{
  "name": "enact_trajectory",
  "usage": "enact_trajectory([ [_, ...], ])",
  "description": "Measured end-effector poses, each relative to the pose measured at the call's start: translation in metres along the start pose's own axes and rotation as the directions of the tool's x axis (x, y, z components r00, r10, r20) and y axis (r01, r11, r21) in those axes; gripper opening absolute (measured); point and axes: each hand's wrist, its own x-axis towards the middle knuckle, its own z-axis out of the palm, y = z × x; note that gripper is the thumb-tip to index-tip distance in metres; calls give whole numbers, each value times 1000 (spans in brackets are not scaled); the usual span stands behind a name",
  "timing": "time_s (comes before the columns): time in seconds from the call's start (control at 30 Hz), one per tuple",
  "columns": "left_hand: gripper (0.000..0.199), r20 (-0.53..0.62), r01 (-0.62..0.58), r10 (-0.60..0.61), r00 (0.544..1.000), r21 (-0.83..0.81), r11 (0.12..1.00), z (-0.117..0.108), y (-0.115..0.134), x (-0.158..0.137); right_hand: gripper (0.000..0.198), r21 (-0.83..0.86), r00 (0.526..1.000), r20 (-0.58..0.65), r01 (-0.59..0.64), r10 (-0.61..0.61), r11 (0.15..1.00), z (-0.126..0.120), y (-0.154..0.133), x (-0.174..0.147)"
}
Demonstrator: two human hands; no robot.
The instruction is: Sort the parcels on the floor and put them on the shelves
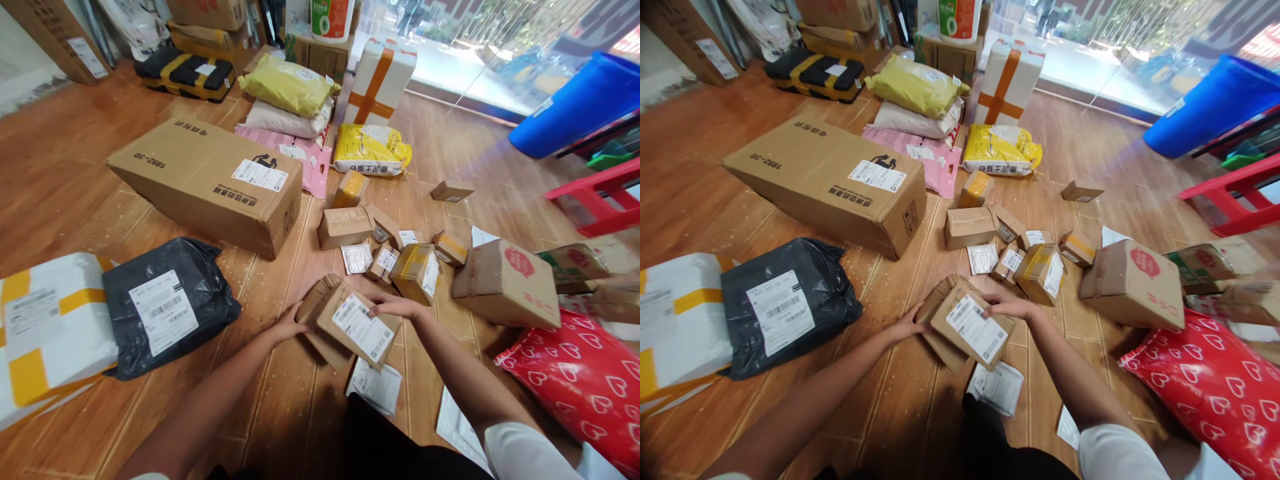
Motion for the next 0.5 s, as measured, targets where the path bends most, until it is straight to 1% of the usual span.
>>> enact_trajectory([
  [0.07, 96, 163, -56, 61, 985, -38, 998, -9, 10, 8, 77, -157, 993, 119, 24, -5, 987, 4, -6, 15],
  [0.1, 93, 223, -50, 59, 973, -43, 998, -14, 15, 12, 80, -217, 986, 166, 54, -17, 975, 6, -11, 24],
  [0.13, 88, 245, -30, 36, 969, -30, 999, -17, 20, 14, 81, -260, 976, 218, 78, -20, 963, 7, -18, 35],
  [0.17, 83, 226, -1, 2, 974, -5, 1000, -20, 25, 15, 80, -292, 965, 262, 97, -18, 951, 5, -26, 47],
  [0.2, 78, 165, 29, -33, 986, 24, 999, -20, 30, 12, 78, -324, 963, 268, 113, -24, 939, 2, -34, 59],
  [0.23, 73, 55, 31, -34, 998, 53, 998, -19, 33, 6, 74, -368, 978, 201, 122, -50, 922, -4, -43, 72],
  [0.27, 68, -83, -4, 11, 996, 83, 997, -16, 37, -5, 71, -434, 993, 58, 118, -103, 893, -12, -51, 85],
  [0.3, 63, -214, -78, 103, 971, 120, 990, -11, 41, -17, 69, -521, 973, -138, 88, -186, 849, -23, -59, 98],
  [0.33, 60, -334, -179, 232, 913, 183, 967, -4, 45, -31, 70, -609, 896, -340, 22, -286, 793, -35, -66, 110],
  [0.37, 58, -383, -293, 373, 845, 252, 922, 7, 49, -44, 74, -675, 774, -505, -78, -383, 734, -49, -71, 122],
  [0.4, 61, -305, -403, 486, 819, 298, 865, 19, 53, -55, 82, -723, 675, -590, -197, -442, 662, -64, -75, 133],
  [0.43, 70, -180, -504, 572, 800, 316, 804, 33, 56, -62, 96, -741, 617, -635, -316, -465, 593, -78, -76, 143],
  [0.47, 87, -73, -549, 597, 799, 319, 773, 47, 58, -65, 107, -750, 612, -648, -405, -454, 523, -91, -76, 150],
  [0.5, 91, -51, -516, 566, 823, 350, 782, 60, 59, -66, 120, -747, 650, -654, -477, -387, 464, -100, -75, 157],
])
